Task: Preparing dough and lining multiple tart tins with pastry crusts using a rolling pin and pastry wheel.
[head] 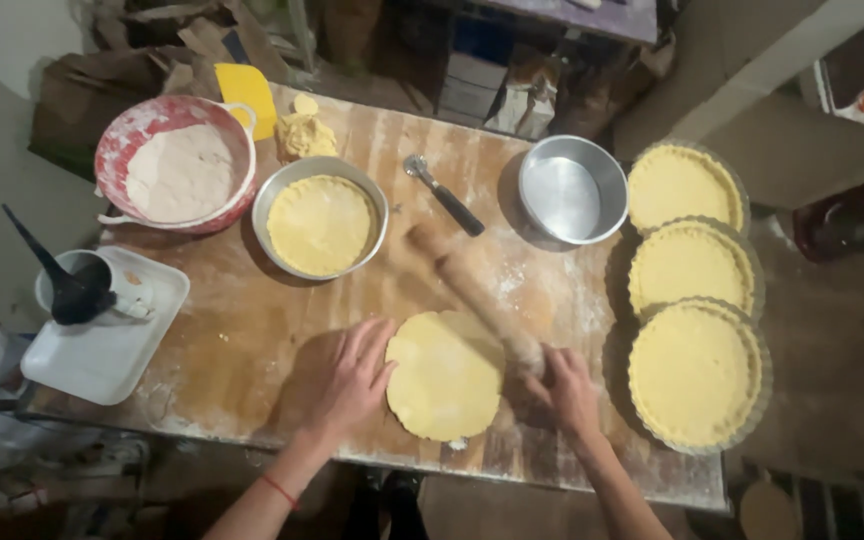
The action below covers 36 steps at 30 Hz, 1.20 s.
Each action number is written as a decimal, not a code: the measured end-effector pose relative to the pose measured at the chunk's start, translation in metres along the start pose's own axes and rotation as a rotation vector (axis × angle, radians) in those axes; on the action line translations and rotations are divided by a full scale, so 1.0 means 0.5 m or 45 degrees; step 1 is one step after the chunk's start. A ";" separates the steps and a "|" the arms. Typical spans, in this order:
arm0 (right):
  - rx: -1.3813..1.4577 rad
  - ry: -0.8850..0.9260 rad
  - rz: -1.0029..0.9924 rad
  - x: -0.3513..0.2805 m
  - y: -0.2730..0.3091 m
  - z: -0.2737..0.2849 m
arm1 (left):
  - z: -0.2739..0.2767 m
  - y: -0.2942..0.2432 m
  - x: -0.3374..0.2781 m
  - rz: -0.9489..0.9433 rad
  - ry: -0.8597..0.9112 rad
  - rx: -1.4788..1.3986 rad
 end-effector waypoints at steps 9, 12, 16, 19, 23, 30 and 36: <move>-0.108 -0.312 -0.423 -0.007 -0.062 -0.004 | -0.135 0.067 -0.027 0.605 0.218 -0.291; -0.119 -0.321 -0.422 0.006 -0.054 -0.001 | -0.224 0.127 -0.058 0.446 0.079 -0.121; -0.229 -0.457 -0.252 0.018 -0.009 0.003 | -0.247 0.127 -0.025 0.533 0.162 -0.241; -0.155 -0.471 -0.187 0.039 0.036 -0.005 | -0.231 0.117 0.023 0.513 0.096 -0.226; 0.210 -0.319 -0.201 0.053 0.008 -0.082 | -0.265 0.156 0.038 0.887 0.565 -0.101; 0.578 -0.107 -0.546 0.073 0.021 -0.134 | -0.234 0.120 0.040 0.630 0.482 -0.291; 0.286 0.197 -0.406 0.106 0.003 -0.147 | -0.245 0.170 -0.004 0.868 0.584 -0.436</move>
Point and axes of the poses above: each hand's wrist, its own x-axis towards the middle knuckle, its own z-axis out of the back of the hand, y = z × x, the point moved 3 cm from there along x, towards the middle knuckle, and after that the axes turned 6 degrees about x, right-handed, at the moved point
